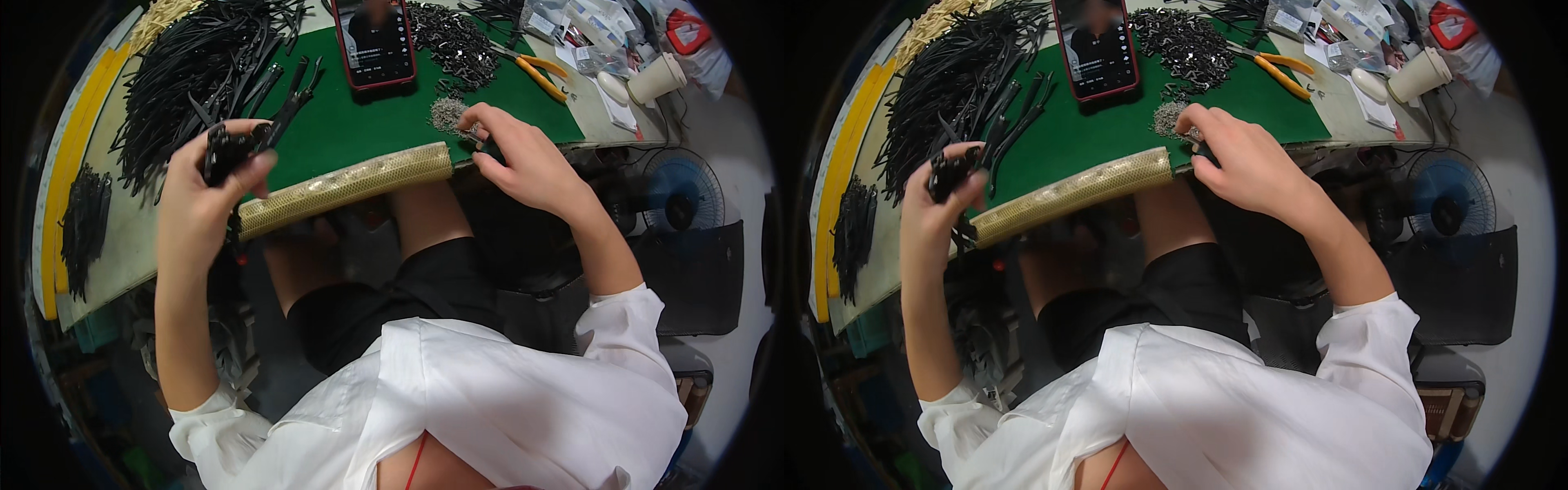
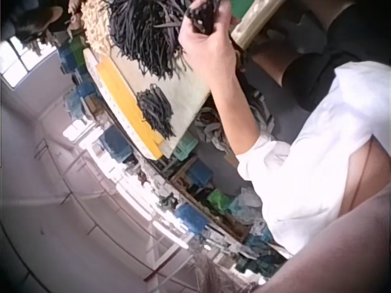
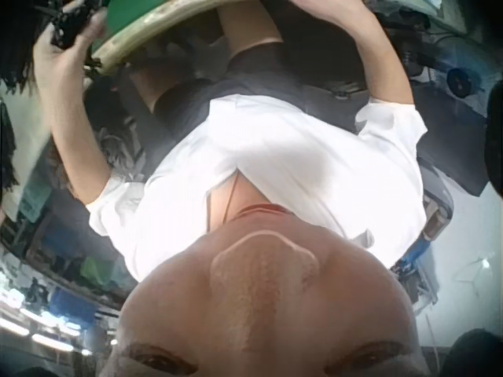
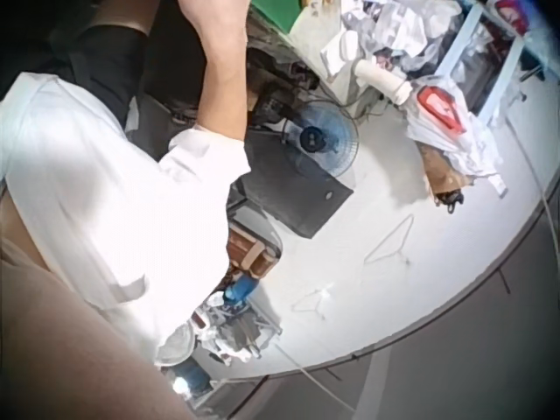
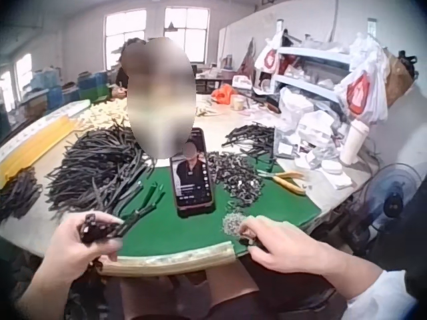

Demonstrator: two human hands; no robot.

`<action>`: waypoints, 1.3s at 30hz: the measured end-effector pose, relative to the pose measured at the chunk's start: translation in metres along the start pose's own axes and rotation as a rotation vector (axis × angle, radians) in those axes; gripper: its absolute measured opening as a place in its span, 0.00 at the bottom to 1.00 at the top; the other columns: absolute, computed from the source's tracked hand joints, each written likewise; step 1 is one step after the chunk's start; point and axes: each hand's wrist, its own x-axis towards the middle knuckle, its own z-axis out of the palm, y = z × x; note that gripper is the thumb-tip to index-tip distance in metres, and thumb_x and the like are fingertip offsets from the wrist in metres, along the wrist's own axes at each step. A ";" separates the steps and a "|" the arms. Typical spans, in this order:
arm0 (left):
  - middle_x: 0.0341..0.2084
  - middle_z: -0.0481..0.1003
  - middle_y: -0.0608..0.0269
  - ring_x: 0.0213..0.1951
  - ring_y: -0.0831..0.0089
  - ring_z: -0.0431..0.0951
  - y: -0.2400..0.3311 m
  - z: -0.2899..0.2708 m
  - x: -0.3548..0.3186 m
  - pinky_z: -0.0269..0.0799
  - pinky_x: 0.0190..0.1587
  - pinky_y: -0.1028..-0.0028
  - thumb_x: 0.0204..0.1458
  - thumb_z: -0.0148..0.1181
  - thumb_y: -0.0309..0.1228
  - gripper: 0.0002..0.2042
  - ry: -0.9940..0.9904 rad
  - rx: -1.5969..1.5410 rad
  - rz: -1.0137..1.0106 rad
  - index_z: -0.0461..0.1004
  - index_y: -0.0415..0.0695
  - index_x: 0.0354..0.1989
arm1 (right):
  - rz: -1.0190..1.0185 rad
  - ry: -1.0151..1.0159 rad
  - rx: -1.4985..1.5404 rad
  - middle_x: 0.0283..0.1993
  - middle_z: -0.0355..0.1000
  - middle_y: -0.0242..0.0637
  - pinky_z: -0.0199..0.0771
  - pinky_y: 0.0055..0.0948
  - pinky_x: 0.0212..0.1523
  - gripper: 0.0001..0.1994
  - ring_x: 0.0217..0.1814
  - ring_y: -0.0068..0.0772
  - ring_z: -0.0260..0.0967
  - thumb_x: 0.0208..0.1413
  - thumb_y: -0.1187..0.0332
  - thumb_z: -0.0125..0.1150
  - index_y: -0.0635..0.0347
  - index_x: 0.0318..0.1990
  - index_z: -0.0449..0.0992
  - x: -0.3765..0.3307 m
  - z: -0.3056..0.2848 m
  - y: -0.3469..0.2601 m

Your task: The person repeatedly picks up black cable-like objects and small metallic components from a green work surface, then joins them together by hand. The assembled units are placed back on the table. The process is repeated continuously throughout the clip.

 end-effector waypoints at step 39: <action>0.26 0.78 0.60 0.27 0.73 0.79 -0.003 0.050 -0.035 0.71 0.30 0.76 0.50 0.65 0.19 0.10 0.190 0.149 0.312 0.75 0.37 0.41 | -0.048 -0.221 -0.272 0.45 0.72 0.45 0.74 0.43 0.44 0.17 0.40 0.50 0.75 0.54 0.72 0.56 0.56 0.53 0.70 0.040 -0.004 -0.033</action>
